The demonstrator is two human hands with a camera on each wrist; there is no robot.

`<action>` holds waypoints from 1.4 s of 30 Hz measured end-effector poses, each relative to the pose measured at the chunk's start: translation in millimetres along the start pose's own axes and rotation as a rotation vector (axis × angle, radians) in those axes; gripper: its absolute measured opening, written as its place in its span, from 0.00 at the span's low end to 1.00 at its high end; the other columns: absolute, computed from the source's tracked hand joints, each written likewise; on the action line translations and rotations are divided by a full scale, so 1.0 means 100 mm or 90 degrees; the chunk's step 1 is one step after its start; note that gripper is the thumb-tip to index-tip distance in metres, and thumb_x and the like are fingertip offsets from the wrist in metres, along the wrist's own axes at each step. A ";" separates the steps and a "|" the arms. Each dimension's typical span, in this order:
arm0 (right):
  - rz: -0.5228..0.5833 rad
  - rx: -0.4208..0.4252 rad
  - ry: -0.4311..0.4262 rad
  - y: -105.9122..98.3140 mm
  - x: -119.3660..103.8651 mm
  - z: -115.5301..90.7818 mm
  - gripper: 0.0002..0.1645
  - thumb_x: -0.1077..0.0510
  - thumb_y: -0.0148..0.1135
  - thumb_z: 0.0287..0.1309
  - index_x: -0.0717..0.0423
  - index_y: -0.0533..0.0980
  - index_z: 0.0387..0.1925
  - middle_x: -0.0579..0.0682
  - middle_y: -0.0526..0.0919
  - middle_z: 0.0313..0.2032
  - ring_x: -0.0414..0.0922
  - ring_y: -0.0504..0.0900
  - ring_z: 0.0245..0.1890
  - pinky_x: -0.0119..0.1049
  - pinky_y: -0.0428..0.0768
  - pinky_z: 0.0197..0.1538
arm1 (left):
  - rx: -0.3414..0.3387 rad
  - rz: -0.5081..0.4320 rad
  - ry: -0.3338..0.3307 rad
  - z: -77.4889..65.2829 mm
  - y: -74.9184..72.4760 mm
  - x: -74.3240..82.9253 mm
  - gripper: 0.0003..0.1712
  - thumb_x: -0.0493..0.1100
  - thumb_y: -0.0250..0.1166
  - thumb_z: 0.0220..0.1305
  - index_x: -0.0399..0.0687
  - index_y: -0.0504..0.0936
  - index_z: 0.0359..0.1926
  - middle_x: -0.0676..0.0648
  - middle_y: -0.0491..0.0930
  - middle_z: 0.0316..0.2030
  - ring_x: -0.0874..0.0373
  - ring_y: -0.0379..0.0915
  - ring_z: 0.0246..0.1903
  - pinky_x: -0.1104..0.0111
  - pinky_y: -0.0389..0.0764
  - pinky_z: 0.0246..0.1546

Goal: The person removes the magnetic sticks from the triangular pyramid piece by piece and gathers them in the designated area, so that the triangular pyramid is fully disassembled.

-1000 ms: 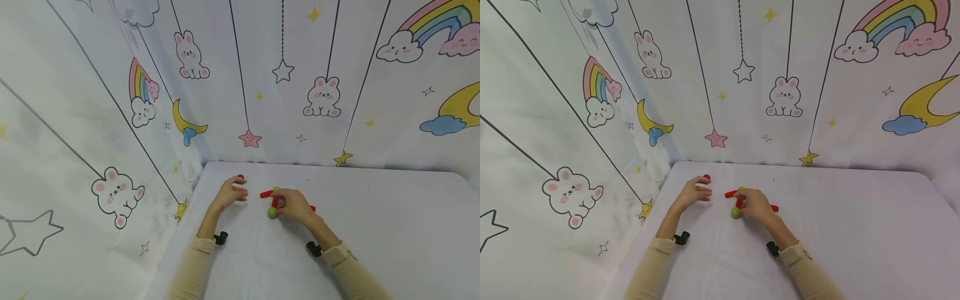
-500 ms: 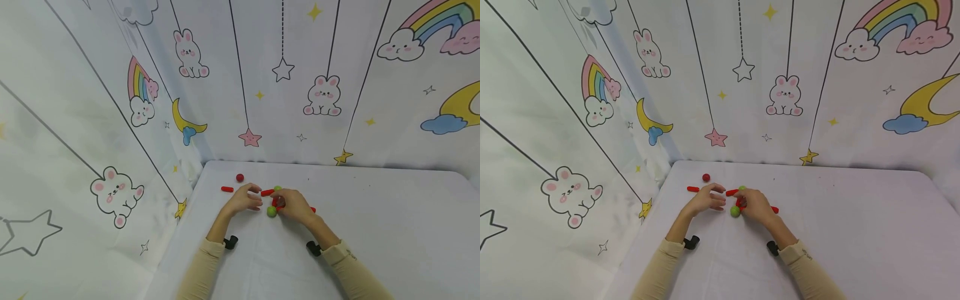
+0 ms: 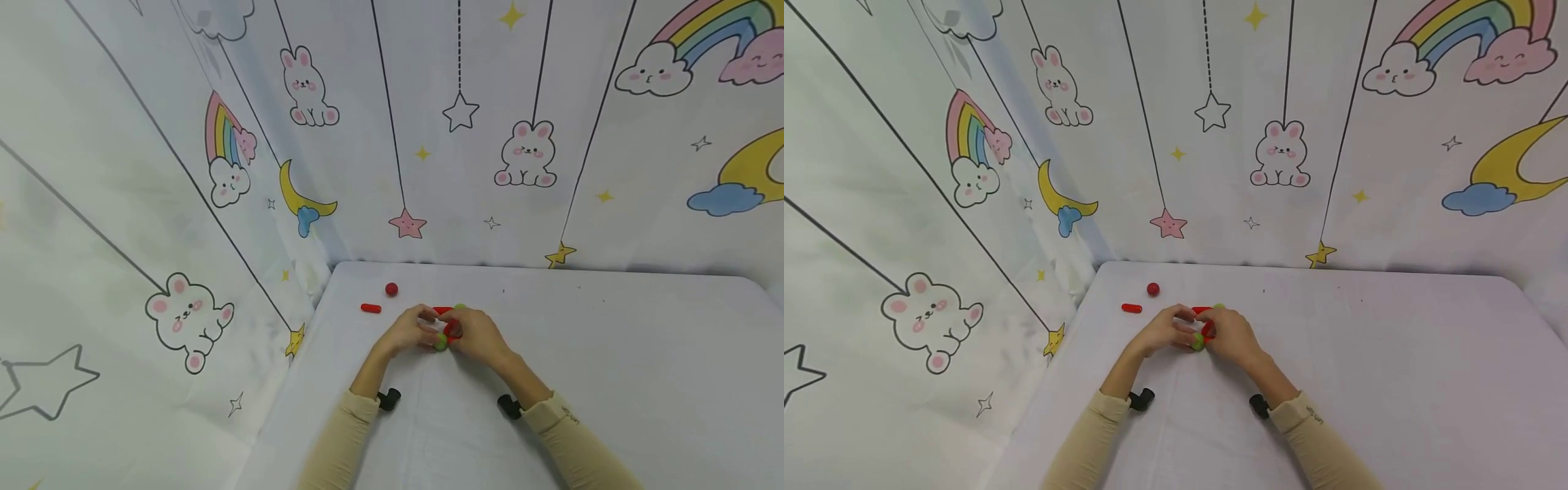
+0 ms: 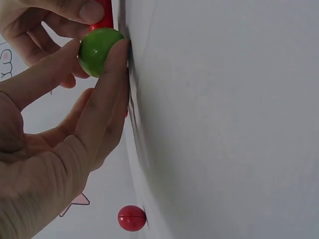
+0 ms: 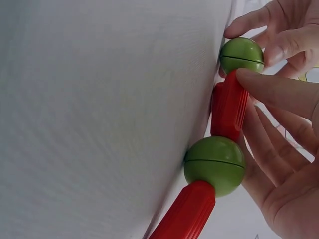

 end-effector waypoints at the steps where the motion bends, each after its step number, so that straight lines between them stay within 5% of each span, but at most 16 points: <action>1: -0.004 0.003 -0.001 0.00 0.00 0.00 0.31 0.73 0.78 0.44 0.58 0.85 0.54 0.52 0.87 0.39 0.47 0.88 0.36 0.45 0.84 0.40 | 0.001 0.004 0.000 0.01 0.01 0.00 0.29 0.30 0.74 0.60 0.35 0.76 0.62 0.33 0.75 0.62 0.49 0.84 0.47 0.56 0.88 0.46; 9: -0.021 0.006 0.000 0.01 0.00 -0.01 0.34 0.69 0.82 0.44 0.56 0.84 0.57 0.53 0.87 0.44 0.46 0.88 0.36 0.46 0.85 0.42 | 0.022 0.042 -0.016 0.02 0.04 -0.01 0.29 0.33 0.77 0.58 0.41 0.78 0.60 0.36 0.78 0.60 0.49 0.81 0.52 0.60 0.87 0.47; 42: 0.028 0.013 0.028 -0.03 0.11 -0.03 0.32 0.67 0.84 0.45 0.55 0.84 0.55 0.49 0.90 0.44 0.41 0.87 0.37 0.38 0.85 0.40 | 0.049 -0.052 -0.049 0.09 0.04 0.02 0.32 0.20 0.72 0.54 0.38 0.77 0.59 0.35 0.75 0.56 0.48 0.80 0.42 0.55 0.90 0.39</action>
Point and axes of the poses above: each hand's wrist, its own z-axis towards the middle knuckle, its own y-axis out of the palm, x = y × z, the point moved 8 cm from there along z, towards the middle knuckle
